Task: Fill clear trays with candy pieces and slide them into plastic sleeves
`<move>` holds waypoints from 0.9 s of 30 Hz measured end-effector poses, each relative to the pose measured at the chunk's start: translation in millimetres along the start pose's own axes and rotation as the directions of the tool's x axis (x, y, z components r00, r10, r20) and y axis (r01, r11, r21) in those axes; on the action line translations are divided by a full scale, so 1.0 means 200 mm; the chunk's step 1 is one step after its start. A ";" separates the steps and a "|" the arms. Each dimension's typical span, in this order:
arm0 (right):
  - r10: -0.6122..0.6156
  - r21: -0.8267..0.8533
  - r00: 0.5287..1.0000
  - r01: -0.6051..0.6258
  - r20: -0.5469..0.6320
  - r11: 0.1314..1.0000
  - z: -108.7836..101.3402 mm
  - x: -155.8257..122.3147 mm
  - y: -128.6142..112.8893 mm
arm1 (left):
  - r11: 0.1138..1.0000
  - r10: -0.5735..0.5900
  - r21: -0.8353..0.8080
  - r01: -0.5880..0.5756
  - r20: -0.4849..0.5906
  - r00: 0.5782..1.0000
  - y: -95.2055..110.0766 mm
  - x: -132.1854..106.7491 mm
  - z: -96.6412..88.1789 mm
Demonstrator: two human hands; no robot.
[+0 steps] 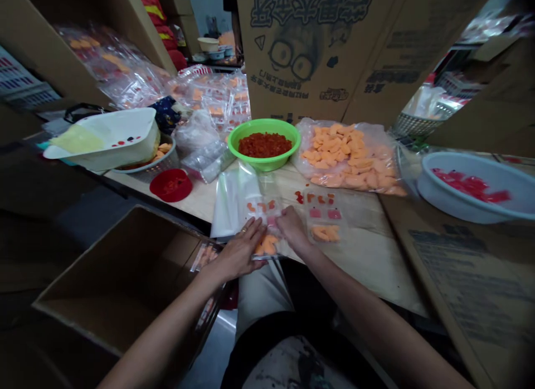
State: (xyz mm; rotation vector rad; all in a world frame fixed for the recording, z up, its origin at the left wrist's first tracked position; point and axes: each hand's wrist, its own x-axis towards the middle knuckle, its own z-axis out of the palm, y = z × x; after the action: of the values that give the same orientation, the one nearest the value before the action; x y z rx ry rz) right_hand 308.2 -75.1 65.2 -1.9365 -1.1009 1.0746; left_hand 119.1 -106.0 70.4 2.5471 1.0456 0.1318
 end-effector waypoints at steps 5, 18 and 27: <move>-0.388 -0.713 0.911 0.367 0.144 0.598 -0.05 -0.05 -0.07 | 0.998 0.047 -0.037 -0.049 -0.053 0.997 -0.03 -0.01 0.04; -0.469 -0.553 0.599 0.795 0.649 0.251 -0.08 -0.12 -0.14 | 0.965 -0.178 -0.259 0.041 -0.531 0.829 -0.03 0.05 0.17; -0.508 -0.475 0.666 0.746 0.546 0.467 -0.19 -0.21 -0.12 | 0.971 -0.130 -0.237 0.023 -0.445 0.886 0.01 0.07 0.11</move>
State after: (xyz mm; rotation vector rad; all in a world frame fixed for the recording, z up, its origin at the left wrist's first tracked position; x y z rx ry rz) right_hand 320.5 -108.1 117.3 -1.5214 -2.4624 0.5804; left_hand 135.6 -104.1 50.6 2.3105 1.2144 0.8185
